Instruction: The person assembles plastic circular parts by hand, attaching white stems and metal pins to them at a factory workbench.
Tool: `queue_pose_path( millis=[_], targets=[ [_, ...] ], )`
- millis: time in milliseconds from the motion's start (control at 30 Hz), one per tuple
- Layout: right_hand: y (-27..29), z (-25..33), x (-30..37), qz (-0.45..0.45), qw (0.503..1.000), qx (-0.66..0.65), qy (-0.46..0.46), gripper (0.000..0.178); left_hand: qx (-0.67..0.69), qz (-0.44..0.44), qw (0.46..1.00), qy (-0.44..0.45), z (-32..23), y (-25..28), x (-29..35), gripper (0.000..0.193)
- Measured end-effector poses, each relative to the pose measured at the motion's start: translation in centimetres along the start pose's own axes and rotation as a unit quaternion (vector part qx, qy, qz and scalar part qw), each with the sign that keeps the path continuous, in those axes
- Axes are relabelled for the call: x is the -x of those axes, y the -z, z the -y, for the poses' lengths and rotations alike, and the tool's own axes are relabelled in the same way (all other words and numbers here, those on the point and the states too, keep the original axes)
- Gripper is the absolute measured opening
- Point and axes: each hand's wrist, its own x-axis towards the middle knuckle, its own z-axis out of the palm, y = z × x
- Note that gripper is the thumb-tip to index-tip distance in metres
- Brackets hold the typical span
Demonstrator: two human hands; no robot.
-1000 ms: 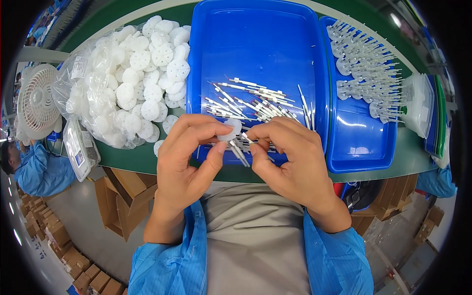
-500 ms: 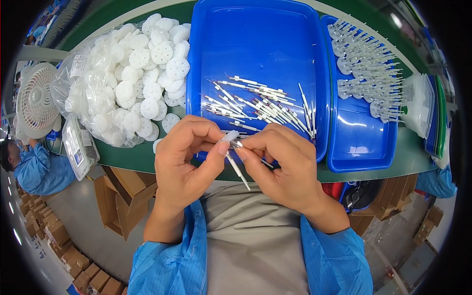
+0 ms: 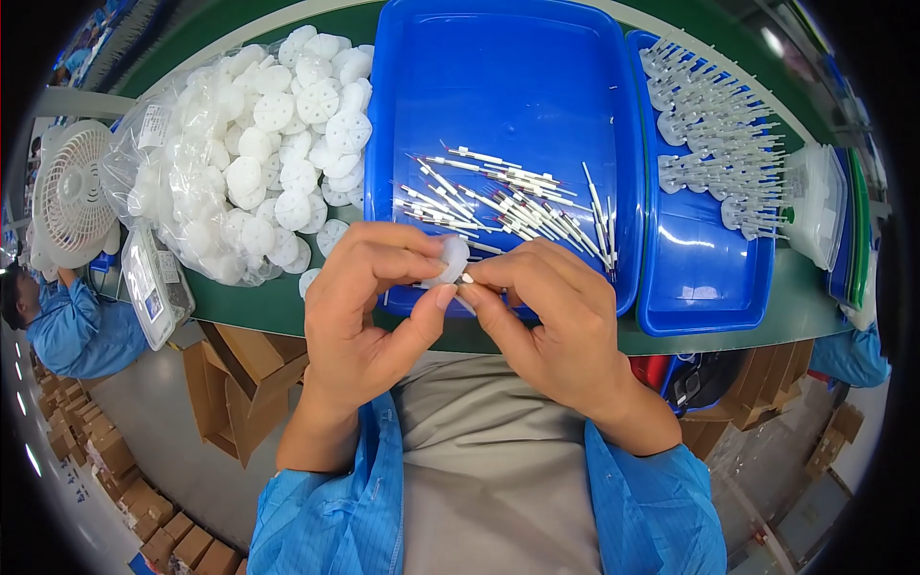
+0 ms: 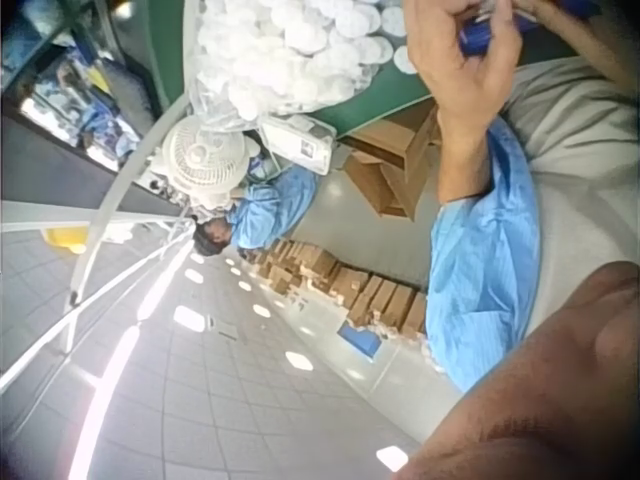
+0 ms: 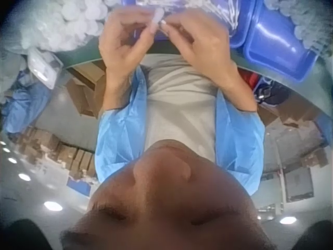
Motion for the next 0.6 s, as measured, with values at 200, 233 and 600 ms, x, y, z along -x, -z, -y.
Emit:
queue_pose_path(
  millis=[200,233,600],
  targets=[
    [0.1,0.0,0.1,0.010,1.000,0.002,0.022,0.019,-0.049,-0.033,0.997,-0.039,-0.1,0.3,-0.2,0.032],
    [0.1,0.0,0.1,0.013,1.000,0.008,0.027,0.019,-0.076,-0.011,0.996,-0.056,0.1,0.7,-0.2,0.035],
    [0.3,0.3,0.1,0.026,0.999,0.012,0.027,0.020,-0.115,0.017,0.987,-0.110,-0.2,0.7,-0.8,0.039]
  ],
)
